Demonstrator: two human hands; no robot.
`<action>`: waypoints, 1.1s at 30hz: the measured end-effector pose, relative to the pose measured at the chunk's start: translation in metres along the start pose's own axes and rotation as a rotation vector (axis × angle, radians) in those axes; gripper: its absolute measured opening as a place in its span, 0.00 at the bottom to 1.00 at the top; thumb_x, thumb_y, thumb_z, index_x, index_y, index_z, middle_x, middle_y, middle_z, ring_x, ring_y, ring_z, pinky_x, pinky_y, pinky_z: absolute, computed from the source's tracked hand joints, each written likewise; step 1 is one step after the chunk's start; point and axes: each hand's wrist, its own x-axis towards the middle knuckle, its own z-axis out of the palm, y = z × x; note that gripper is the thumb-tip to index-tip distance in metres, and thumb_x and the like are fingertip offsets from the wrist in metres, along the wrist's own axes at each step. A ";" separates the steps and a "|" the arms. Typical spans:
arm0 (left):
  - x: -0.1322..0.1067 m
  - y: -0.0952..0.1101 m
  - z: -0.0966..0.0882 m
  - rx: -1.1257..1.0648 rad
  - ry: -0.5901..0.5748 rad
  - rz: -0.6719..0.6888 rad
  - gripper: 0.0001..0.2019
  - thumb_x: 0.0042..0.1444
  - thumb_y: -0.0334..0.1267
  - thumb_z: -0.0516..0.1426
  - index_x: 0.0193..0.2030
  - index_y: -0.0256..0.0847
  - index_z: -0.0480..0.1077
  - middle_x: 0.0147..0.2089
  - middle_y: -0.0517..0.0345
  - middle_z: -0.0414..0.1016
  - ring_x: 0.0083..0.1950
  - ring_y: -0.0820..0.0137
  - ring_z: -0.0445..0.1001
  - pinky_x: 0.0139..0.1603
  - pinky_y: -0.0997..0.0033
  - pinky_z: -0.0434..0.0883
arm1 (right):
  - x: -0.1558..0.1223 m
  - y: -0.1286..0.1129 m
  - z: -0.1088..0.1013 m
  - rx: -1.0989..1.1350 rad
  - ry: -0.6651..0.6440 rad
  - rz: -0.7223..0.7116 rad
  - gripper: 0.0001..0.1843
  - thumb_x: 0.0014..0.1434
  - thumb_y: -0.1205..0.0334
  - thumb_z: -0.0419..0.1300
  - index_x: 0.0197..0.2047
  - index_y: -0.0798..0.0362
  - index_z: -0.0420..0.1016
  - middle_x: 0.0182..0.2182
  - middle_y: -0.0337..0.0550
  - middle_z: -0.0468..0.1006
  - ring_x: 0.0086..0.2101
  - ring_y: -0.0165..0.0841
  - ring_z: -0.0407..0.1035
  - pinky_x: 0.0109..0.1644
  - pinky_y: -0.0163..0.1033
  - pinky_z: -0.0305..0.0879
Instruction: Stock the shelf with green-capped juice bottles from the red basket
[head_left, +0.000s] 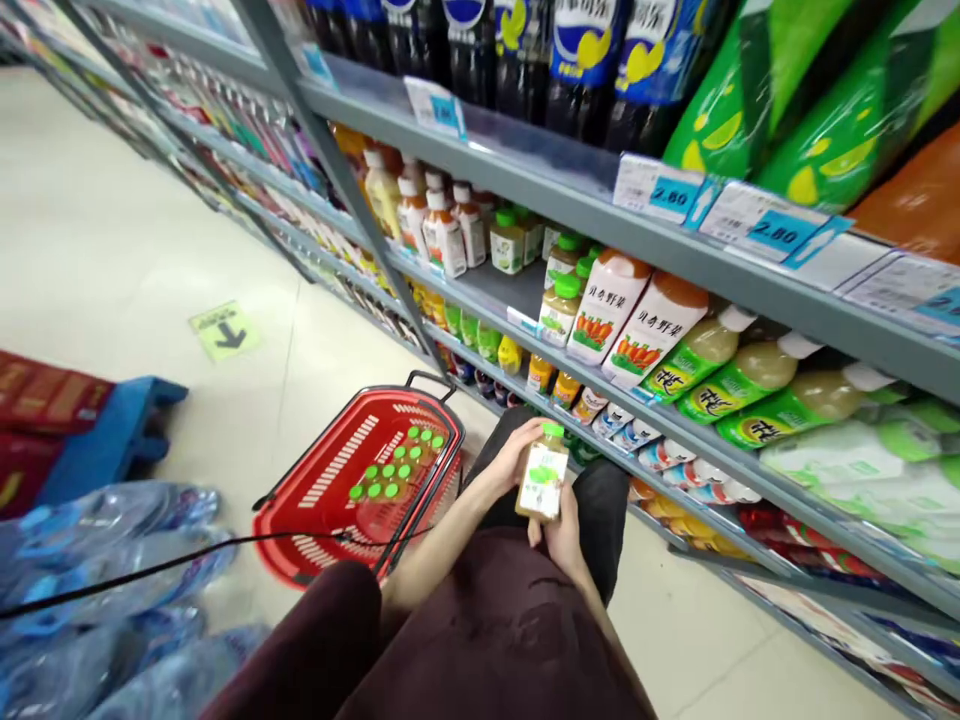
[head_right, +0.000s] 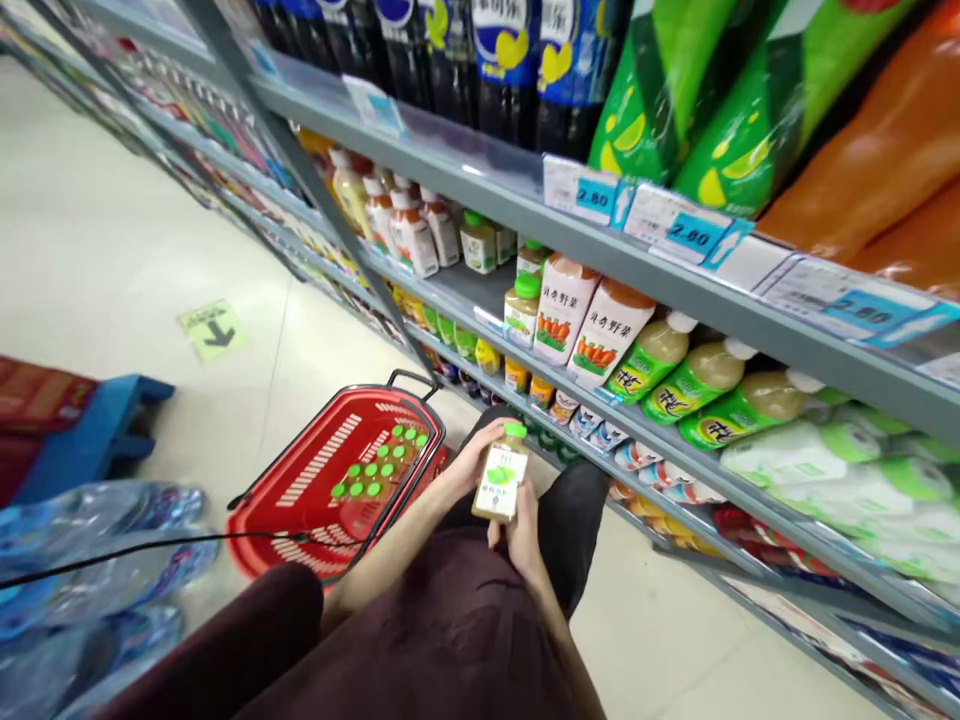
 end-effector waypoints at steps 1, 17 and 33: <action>0.001 -0.006 0.003 -0.113 0.027 -0.007 0.24 0.55 0.52 0.64 0.52 0.38 0.74 0.37 0.55 0.77 0.31 0.72 0.71 0.29 0.76 0.62 | 0.000 -0.005 -0.001 0.029 0.018 -0.003 0.32 0.60 0.30 0.58 0.51 0.50 0.70 0.31 0.39 0.82 0.11 0.21 0.54 0.11 0.31 0.58; -0.014 -0.004 0.005 -0.322 0.092 0.051 0.20 0.55 0.43 0.64 0.53 0.38 0.74 0.46 0.50 0.80 0.43 0.62 0.79 0.35 0.72 0.68 | -0.001 -0.017 0.009 -0.056 0.016 -0.006 0.36 0.65 0.30 0.50 0.59 0.51 0.68 0.30 0.41 0.82 0.12 0.23 0.55 0.14 0.32 0.56; -0.018 -0.003 0.000 -0.233 0.097 0.024 0.24 0.54 0.51 0.66 0.53 0.41 0.70 0.40 0.52 0.81 0.39 0.60 0.81 0.37 0.69 0.72 | -0.001 -0.017 0.008 -0.164 0.026 0.024 0.34 0.66 0.31 0.48 0.55 0.51 0.72 0.26 0.40 0.80 0.13 0.27 0.59 0.15 0.34 0.58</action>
